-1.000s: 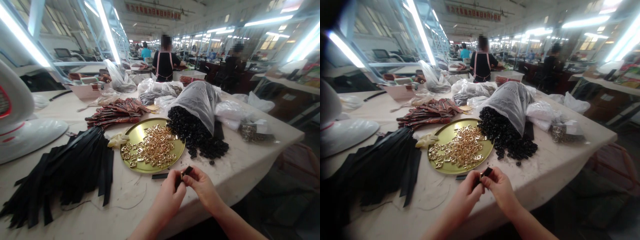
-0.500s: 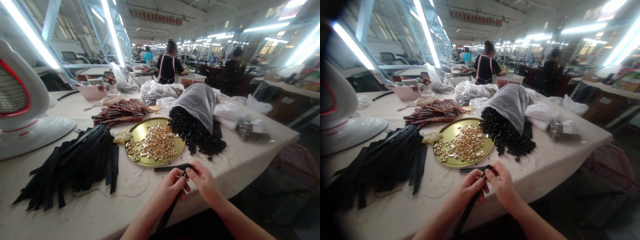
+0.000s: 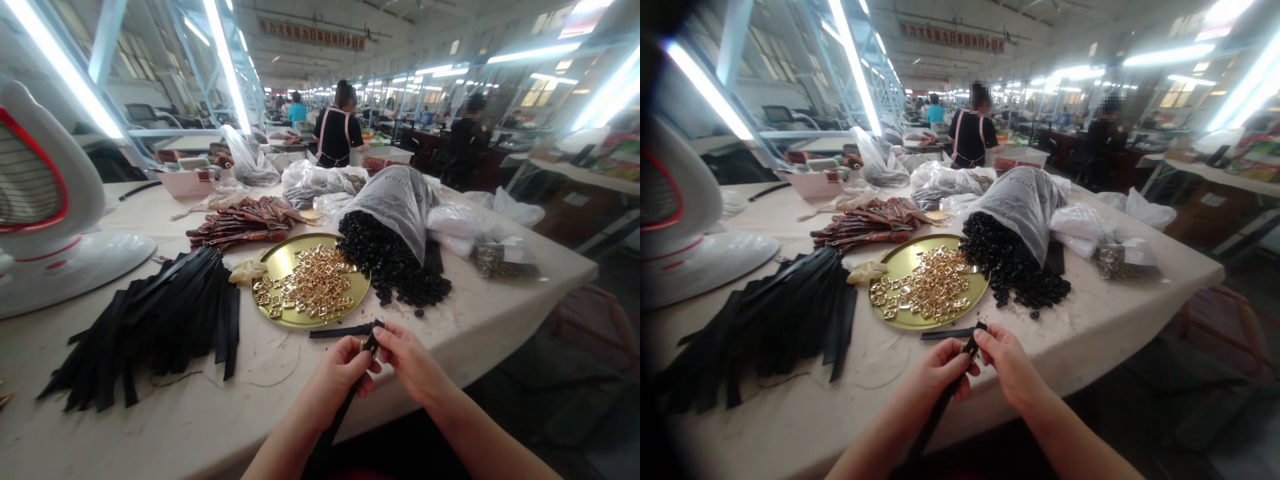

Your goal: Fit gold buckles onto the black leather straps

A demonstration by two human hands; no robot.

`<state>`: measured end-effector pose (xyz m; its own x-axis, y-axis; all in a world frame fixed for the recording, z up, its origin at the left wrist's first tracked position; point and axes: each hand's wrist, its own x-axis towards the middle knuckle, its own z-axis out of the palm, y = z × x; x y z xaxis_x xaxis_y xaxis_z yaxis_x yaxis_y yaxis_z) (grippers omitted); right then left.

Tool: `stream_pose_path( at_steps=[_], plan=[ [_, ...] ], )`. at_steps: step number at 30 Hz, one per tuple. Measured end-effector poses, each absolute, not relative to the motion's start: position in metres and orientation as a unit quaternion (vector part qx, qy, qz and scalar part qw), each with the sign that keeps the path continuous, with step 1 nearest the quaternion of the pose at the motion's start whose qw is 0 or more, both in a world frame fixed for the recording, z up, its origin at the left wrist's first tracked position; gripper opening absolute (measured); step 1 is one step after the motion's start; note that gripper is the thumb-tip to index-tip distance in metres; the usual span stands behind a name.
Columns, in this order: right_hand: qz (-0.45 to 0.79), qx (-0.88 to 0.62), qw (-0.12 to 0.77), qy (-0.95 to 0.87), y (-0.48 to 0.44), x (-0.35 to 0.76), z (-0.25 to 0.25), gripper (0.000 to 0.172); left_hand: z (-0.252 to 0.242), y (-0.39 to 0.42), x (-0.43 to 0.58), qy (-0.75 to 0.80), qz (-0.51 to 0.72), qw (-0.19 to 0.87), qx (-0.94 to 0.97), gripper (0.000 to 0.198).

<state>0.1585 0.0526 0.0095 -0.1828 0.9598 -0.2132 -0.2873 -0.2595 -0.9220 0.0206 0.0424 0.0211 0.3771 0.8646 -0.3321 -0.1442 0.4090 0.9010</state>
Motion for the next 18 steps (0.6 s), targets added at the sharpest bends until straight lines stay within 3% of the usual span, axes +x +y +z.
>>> stream_pose_path(
  at_steps=[8, 14, 18],
  plan=[
    [0.589, -0.473, 0.398, -0.521, 0.059, 0.167, 0.014, 0.026, 0.017, 0.045, 0.021, 0.445, 0.350, 0.708, 0.422, 0.023],
    [0.246, -0.549, 0.357, -0.715, 0.063, 0.169, 0.010, 0.015, 0.001, 0.054, 0.024, 0.463, 0.323, 0.703, 0.432, 0.024],
    [0.154, -0.538, 0.337, -0.757, 0.066, 0.168, 0.004, 0.012, -0.007, 0.059, 0.026, 0.468, 0.330, 0.700, 0.426, 0.023]
  ],
)
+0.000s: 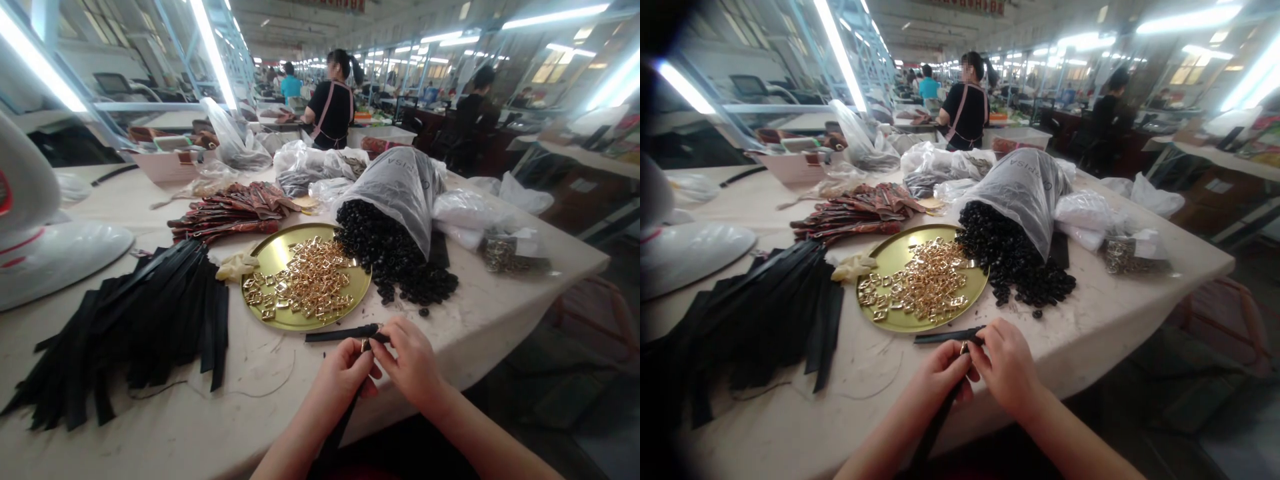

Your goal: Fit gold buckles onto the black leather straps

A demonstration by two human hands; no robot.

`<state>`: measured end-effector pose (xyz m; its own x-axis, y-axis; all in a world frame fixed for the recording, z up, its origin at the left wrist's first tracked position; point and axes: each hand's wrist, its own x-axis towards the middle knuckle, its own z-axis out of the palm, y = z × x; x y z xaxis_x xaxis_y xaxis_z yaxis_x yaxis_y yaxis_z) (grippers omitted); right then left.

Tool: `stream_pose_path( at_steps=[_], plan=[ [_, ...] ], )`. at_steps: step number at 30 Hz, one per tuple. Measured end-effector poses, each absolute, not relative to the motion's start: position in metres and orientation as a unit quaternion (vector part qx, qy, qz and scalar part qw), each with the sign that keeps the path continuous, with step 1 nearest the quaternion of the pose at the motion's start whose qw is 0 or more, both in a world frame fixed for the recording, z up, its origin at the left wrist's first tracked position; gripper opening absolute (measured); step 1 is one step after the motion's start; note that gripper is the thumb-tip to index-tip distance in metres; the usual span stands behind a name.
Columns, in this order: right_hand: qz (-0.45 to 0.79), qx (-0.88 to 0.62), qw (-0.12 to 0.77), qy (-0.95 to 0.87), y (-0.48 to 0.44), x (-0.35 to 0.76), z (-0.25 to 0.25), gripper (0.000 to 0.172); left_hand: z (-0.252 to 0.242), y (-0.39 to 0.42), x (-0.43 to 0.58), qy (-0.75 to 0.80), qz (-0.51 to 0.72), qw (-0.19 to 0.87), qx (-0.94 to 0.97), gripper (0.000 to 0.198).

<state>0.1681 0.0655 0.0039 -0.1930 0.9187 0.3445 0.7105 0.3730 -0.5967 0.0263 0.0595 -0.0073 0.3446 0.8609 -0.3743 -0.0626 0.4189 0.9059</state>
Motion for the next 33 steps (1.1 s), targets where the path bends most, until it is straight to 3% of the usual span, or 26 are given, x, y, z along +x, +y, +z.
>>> stream_pose_path(
  at_steps=[3, 9, 12, 15, 22, 29, 33],
  plan=[
    [0.215, -0.550, 0.356, -0.724, 0.069, 0.169, 0.005, 0.014, -0.009, 0.060, 0.028, 0.454, 0.351, 0.706, 0.416, 0.025],
    [0.680, -0.455, 0.392, -0.421, 0.074, 0.170, 0.008, 0.024, 0.005, 0.060, 0.026, 0.423, 0.345, 0.705, 0.453, 0.024],
    [0.753, -0.409, 0.400, -0.326, 0.072, 0.167, 0.005, 0.026, 0.009, 0.060, 0.025, 0.430, 0.347, 0.702, 0.450, 0.023],
    [0.686, -0.455, 0.419, -0.382, 0.069, 0.167, 0.003, 0.026, 0.007, 0.058, 0.024, 0.454, 0.341, 0.696, 0.439, 0.022],
    [0.307, -0.524, 0.405, -0.684, 0.053, 0.172, 0.013, 0.006, 0.005, 0.045, 0.030, 0.471, 0.377, 0.667, 0.438, 0.024],
    [0.317, -0.502, 0.401, -0.698, 0.040, 0.166, 0.012, 0.005, 0.005, 0.040, 0.023, 0.505, 0.362, 0.603, 0.500, 0.030],
    [0.352, -0.451, 0.382, -0.726, 0.036, 0.164, 0.012, 0.019, -0.004, 0.043, 0.017, 0.517, 0.380, 0.587, 0.494, 0.020]
  ],
)
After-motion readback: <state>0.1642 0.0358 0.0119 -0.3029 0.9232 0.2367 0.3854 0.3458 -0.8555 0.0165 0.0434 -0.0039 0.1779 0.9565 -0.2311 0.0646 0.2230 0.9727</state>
